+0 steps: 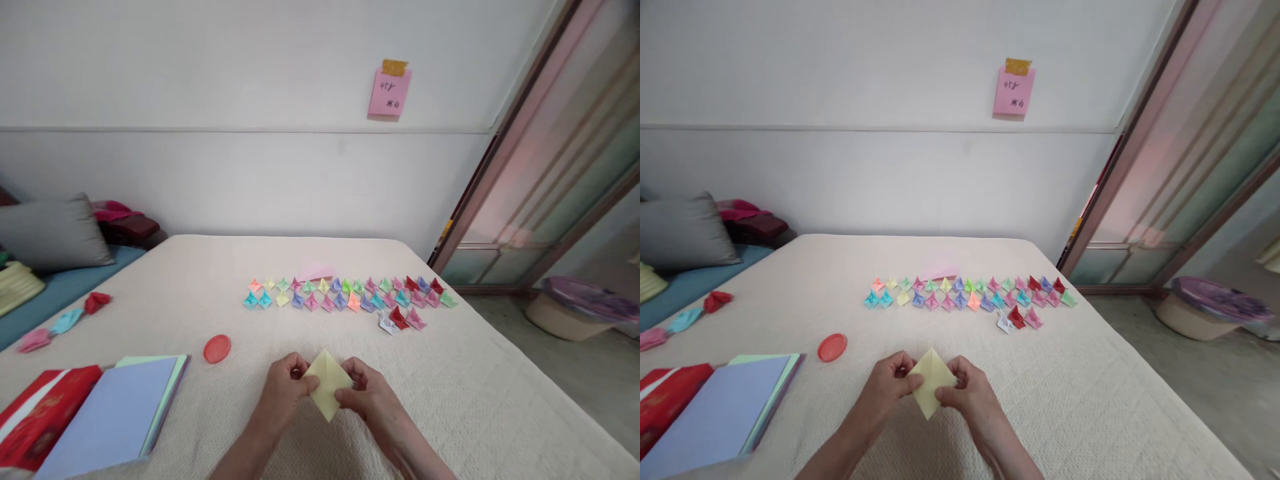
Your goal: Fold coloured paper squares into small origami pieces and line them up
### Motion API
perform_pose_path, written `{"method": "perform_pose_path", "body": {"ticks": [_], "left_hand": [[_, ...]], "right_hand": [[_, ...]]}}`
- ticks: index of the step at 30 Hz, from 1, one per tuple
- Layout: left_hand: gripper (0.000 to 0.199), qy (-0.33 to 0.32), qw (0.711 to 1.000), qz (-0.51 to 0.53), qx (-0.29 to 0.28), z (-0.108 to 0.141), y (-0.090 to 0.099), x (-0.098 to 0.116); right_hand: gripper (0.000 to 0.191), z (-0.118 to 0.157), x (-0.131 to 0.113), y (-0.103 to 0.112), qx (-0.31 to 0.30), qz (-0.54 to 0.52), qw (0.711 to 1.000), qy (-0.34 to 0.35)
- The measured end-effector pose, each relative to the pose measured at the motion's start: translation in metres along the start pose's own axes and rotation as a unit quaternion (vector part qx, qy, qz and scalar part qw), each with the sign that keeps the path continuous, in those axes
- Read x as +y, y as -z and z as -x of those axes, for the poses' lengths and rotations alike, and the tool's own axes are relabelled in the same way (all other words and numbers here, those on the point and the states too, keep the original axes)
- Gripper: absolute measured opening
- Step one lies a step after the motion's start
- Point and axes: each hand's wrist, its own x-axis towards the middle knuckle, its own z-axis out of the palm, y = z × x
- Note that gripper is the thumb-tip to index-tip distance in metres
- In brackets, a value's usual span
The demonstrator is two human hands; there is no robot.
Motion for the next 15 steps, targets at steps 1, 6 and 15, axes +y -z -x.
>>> {"method": "perform_pose_path", "body": {"ticks": [1, 6, 15], "left_hand": [[0.027, -0.003, 1.000, 0.000, 0.004, 0.000, 0.000, 0.000], [0.025, 0.004, 1.000, 0.031, 0.004, 0.004, -0.003, 0.003], [0.042, 0.046, 0.994, 0.096, -0.031, 0.005, -0.004, 0.000]], "right_hand": [[0.016, 0.000, 0.000, -0.001, 0.003, 0.001, 1.000, 0.001], [0.015, -0.003, 0.004, -0.002, 0.054, 0.028, 0.998, 0.016], [0.014, 0.000, -0.003, -0.002, 0.056, 0.009, 0.998, 0.026]]}}
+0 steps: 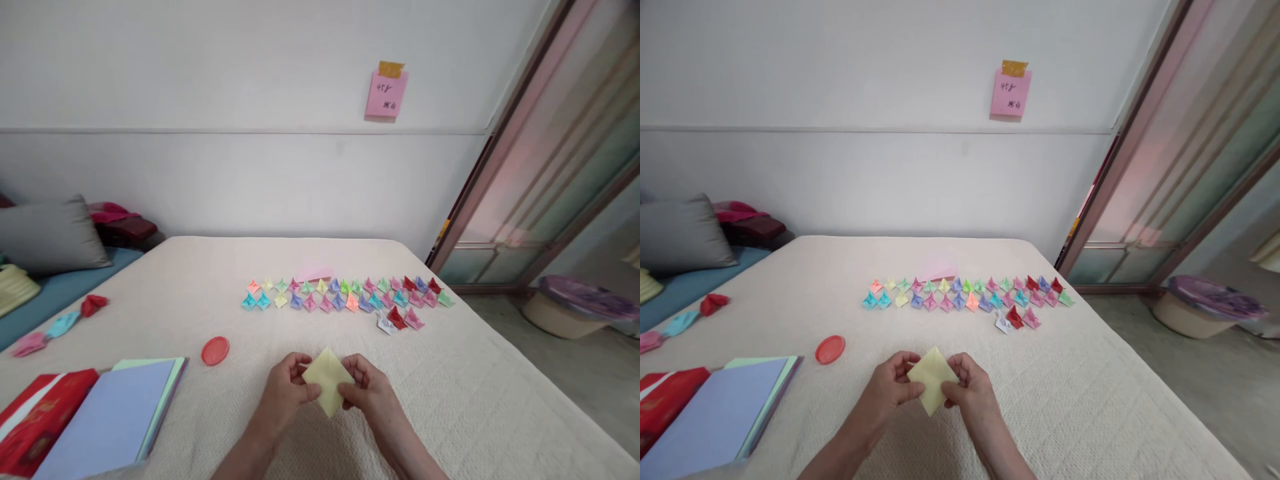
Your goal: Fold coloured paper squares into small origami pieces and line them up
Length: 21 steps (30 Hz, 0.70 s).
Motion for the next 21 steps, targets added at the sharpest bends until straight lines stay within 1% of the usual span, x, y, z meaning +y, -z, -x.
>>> {"method": "perform_pose_path", "body": {"ticks": [2, 5, 9, 12, 16, 18, 21], "left_hand": [[0.045, -0.026, 0.999, -0.020, -0.007, -0.0029, 0.0000, -0.0018], [0.041, -0.051, 0.997, -0.035, -0.048, -0.0031, -0.0018, -0.0010], [0.039, -0.065, 0.996, -0.043, -0.047, 0.0002, -0.0037, 0.0029], [0.043, -0.072, 0.996, -0.027, -0.054, 0.0003, -0.0027, 0.0028], [0.045, -0.090, 0.992, 0.010, -0.086, 0.0008, -0.0012, -0.0004], [0.042, -0.103, 0.990, 0.012, -0.093, 0.0026, -0.0014, -0.0016], [0.032, -0.119, 0.989, -0.017, -0.083, 0.0054, -0.0027, -0.0019]], "right_hand": [[0.012, 0.0008, -0.0017, 0.0006, -0.003, -0.001, 1.000, 0.001], [0.013, 0.0012, -0.0033, 0.0026, 0.003, 0.002, 1.000, 0.017], [0.015, 0.0012, -0.0029, 0.0041, -0.001, 0.002, 1.000, 0.023], [0.016, 0.0009, -0.0013, 0.0036, 0.003, 0.005, 1.000, 0.029], [0.009, 0.0006, 0.0000, 0.0039, 0.013, 0.016, 0.999, 0.042], [0.008, 0.0006, 0.0004, 0.0048, 0.013, 0.019, 0.999, 0.047], [0.010, -0.0001, 0.0024, 0.0064, 0.012, 0.020, 0.998, 0.051]]}}
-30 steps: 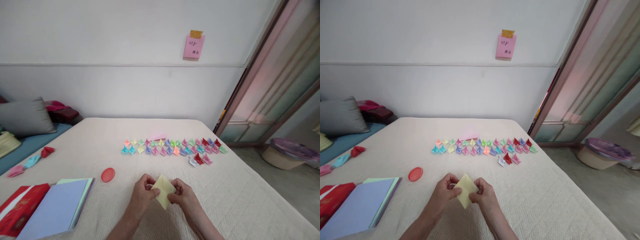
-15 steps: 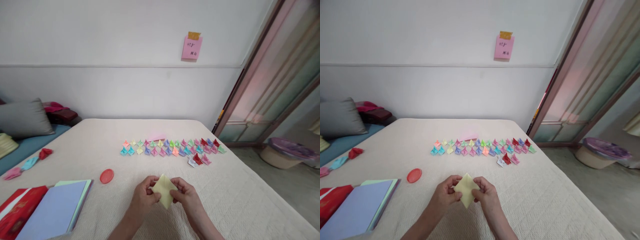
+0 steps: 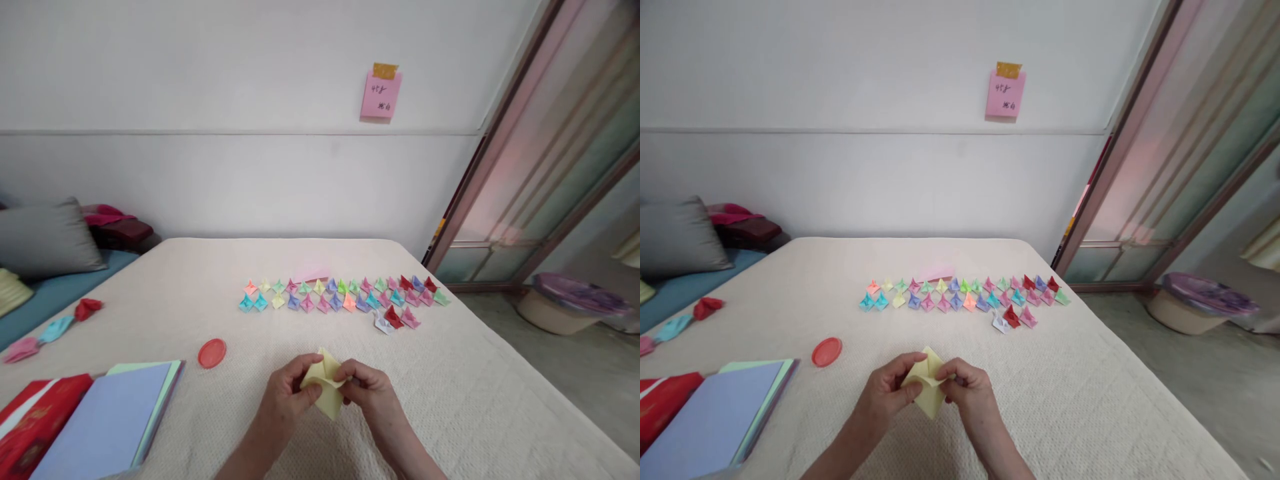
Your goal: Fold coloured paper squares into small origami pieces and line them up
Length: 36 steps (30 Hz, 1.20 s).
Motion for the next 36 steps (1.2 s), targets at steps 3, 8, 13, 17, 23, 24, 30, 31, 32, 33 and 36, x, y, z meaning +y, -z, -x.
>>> {"method": "perform_pose_path", "body": {"ticks": [3, 8, 13, 17, 23, 24, 30, 31, 32, 33, 36], "left_hand": [[0.023, -0.003, 1.000, -0.009, 0.008, 0.000, -0.002, 0.002], [0.013, 0.003, 1.000, -0.022, 0.021, 0.000, -0.004, 0.009], [0.013, 0.007, 1.000, -0.017, 0.000, 0.002, -0.004, 0.012], [0.009, -0.027, 0.996, -0.085, 0.015, 0.001, -0.001, 0.009], [0.015, -0.102, 0.989, -0.103, -0.003, 0.000, 0.003, 0.004], [0.016, -0.104, 0.990, -0.101, -0.003, 0.000, 0.003, 0.004], [0.017, -0.089, 0.991, -0.098, 0.016, -0.001, 0.000, 0.010], [0.018, -0.083, 0.992, -0.094, 0.017, -0.001, 0.000, 0.010], [0.018, -0.077, 0.993, -0.089, 0.019, -0.001, 0.000, 0.011], [0.019, -0.072, 0.994, -0.086, 0.020, -0.002, 0.000, 0.011], [0.020, -0.059, 0.995, -0.076, 0.025, -0.002, 0.002, 0.009]], "right_hand": [[0.010, -0.001, 0.004, 0.001, 0.000, -0.004, 1.000, -0.003], [0.013, -0.001, 0.004, -0.001, -0.002, -0.019, 1.000, -0.004], [0.036, 0.002, -0.004, -0.004, -0.029, -0.079, 0.996, -0.006], [0.038, 0.002, -0.005, -0.006, -0.051, -0.099, 0.994, 0.006], [0.044, 0.001, -0.003, -0.009, -0.043, -0.084, 0.995, 0.031], [0.043, 0.001, -0.004, -0.009, -0.041, -0.081, 0.995, 0.031], [0.034, 0.003, -0.005, -0.011, -0.038, -0.087, 0.994, 0.046], [0.034, 0.003, -0.005, -0.011, -0.038, -0.090, 0.994, 0.047], [0.034, 0.003, -0.006, -0.011, -0.037, -0.093, 0.994, 0.047], [0.034, 0.003, -0.006, -0.011, -0.035, -0.095, 0.994, 0.047], [0.035, 0.003, -0.006, -0.010, -0.031, -0.096, 0.994, 0.044]]}}
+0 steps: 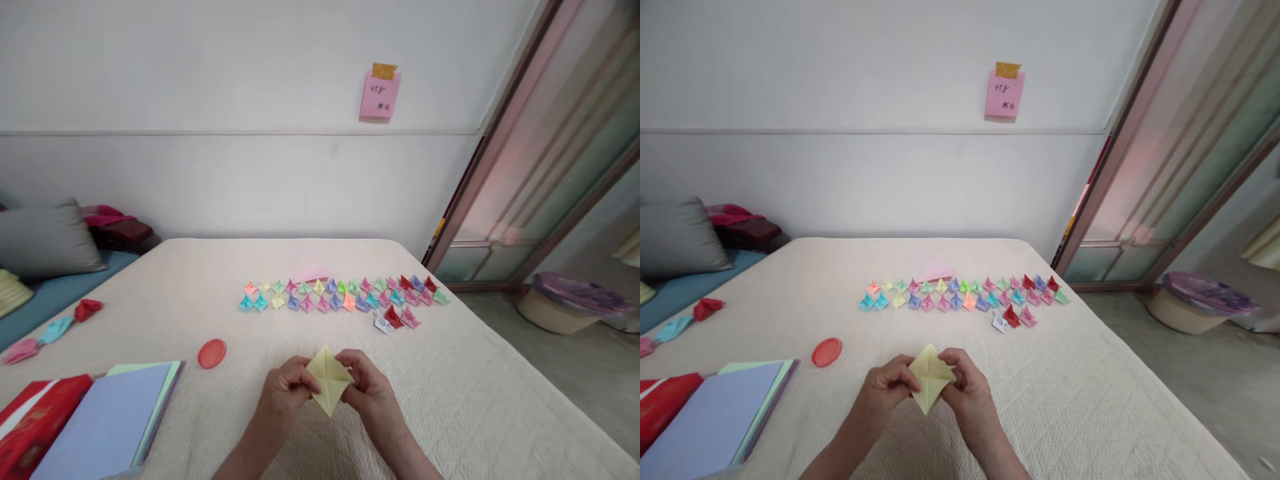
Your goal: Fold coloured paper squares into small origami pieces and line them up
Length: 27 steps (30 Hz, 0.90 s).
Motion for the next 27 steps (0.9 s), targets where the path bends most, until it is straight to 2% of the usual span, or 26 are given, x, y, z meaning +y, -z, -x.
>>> {"method": "perform_pose_path", "body": {"ticks": [5, 8, 11, 15, 22, 27], "left_hand": [[0.018, 0.010, 1.000, 0.013, 0.010, -0.0009, 0.0008, -0.0041], [0.014, 0.037, 0.997, 0.070, 0.022, -0.0013, -0.0016, -0.0033], [0.026, 0.048, 0.993, 0.110, 0.016, -0.0010, -0.0037, -0.0009], [0.036, 0.034, 0.996, 0.082, -0.006, -0.0004, -0.0038, -0.0004], [0.017, -0.036, 0.999, 0.015, 0.019, -0.0026, 0.0001, -0.0043], [0.006, -0.020, 1.000, -0.014, 0.013, -0.0025, 0.0007, 0.0038]], "right_hand": [[0.020, 0.0000, 0.0019, 0.0039, -0.013, 0.063, 0.997, 0.031], [0.018, -0.0003, 0.0021, 0.0050, -0.014, 0.092, 0.995, 0.047], [0.018, -0.0005, 0.0025, 0.0056, -0.014, 0.102, 0.994, 0.047], [0.019, -0.0004, 0.0037, 0.0070, -0.017, 0.099, 0.994, 0.046], [0.016, -0.0008, 0.0016, 0.0055, -0.021, 0.089, 0.995, 0.041], [0.017, 0.0013, 0.0004, 0.0030, -0.006, 0.058, 0.998, -0.005]]}}
